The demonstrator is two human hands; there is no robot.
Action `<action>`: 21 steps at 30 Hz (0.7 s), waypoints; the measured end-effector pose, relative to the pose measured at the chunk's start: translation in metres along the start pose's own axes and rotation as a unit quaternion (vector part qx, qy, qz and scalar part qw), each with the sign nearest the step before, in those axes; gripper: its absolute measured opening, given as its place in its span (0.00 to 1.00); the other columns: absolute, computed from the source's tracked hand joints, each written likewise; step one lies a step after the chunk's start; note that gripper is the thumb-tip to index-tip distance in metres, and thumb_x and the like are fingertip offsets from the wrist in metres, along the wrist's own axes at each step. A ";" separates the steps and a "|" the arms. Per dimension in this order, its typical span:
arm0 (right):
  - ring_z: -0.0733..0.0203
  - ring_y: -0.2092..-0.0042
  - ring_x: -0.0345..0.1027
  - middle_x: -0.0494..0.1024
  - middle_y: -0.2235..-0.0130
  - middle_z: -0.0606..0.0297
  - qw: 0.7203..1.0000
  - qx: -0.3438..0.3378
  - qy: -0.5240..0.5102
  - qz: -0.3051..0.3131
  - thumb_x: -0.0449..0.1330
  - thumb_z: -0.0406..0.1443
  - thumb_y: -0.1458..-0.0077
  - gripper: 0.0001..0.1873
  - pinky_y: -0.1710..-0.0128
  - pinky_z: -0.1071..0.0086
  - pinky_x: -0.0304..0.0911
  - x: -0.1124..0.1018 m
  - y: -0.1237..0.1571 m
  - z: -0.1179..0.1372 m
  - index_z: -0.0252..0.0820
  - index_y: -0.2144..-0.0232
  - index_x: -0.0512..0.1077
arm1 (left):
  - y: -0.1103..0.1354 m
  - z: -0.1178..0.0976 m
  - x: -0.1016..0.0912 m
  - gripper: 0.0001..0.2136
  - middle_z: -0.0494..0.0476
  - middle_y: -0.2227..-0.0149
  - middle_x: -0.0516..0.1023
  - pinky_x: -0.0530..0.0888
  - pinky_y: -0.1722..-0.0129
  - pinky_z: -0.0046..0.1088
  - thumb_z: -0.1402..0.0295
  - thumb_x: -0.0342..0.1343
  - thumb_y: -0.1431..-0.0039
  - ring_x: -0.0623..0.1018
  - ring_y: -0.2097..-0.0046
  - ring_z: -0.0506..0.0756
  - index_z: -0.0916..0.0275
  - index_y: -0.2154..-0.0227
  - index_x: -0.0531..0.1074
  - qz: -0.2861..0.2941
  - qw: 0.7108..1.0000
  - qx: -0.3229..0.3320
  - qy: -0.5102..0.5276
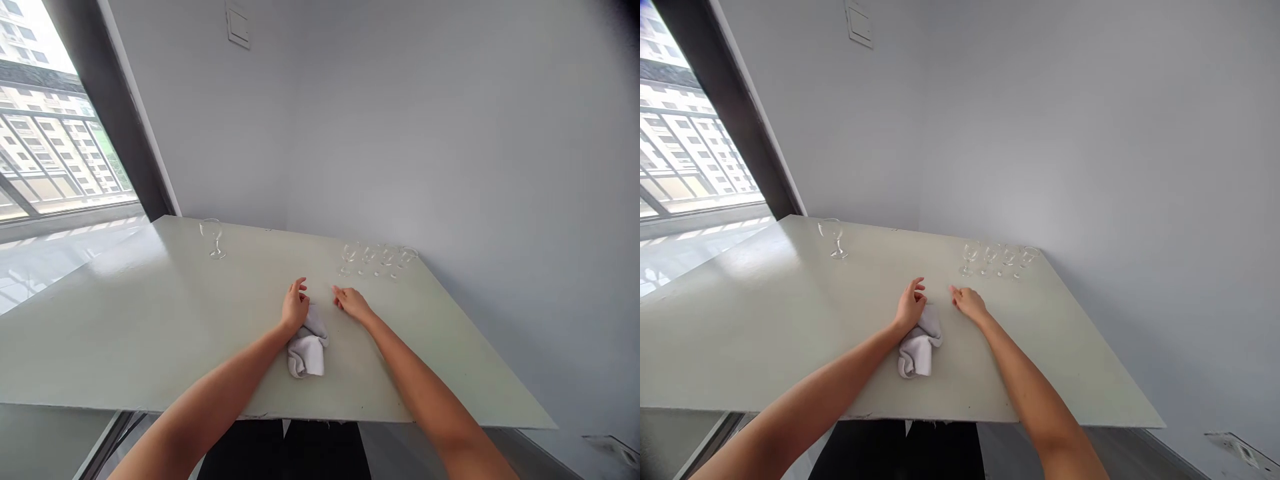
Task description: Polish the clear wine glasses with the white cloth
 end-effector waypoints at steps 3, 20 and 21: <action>0.64 0.76 0.60 0.70 0.80 0.67 0.992 -0.062 0.063 0.096 0.56 0.51 0.54 0.20 0.75 0.72 0.48 0.014 0.029 0.023 0.41 0.83 0.68 | 0.001 -0.001 0.001 0.23 0.54 0.61 0.68 0.70 0.67 0.24 0.80 0.48 0.52 0.70 0.69 0.46 0.57 0.52 0.62 -0.040 0.996 -0.007 0.076; 0.55 0.61 0.69 0.76 0.63 0.62 0.784 -0.063 -0.603 0.133 0.66 0.44 0.61 0.22 0.64 0.64 0.62 0.042 0.026 0.021 0.42 0.64 0.69 | -0.130 0.018 -0.198 0.41 0.71 0.46 0.60 0.61 0.48 0.42 0.65 0.62 0.59 0.63 0.44 0.64 0.64 0.43 0.45 -0.382 0.906 -0.180 -0.012; 0.55 0.61 0.69 0.76 0.64 0.62 0.775 -0.058 -0.615 0.131 0.66 0.44 0.61 0.21 0.64 0.64 0.63 0.042 0.024 0.021 0.43 0.64 0.69 | -0.135 0.020 -0.202 0.43 0.70 0.47 0.61 0.60 0.48 0.42 0.65 0.62 0.60 0.63 0.44 0.64 0.64 0.43 0.45 -0.370 0.912 -0.175 -0.013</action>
Point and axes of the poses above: each hand's wrist, its own y-axis away from the middle knuckle, its own x-axis out of the palm, z = x × y, the point moved 1 cm from there along -y, towards the middle knuckle
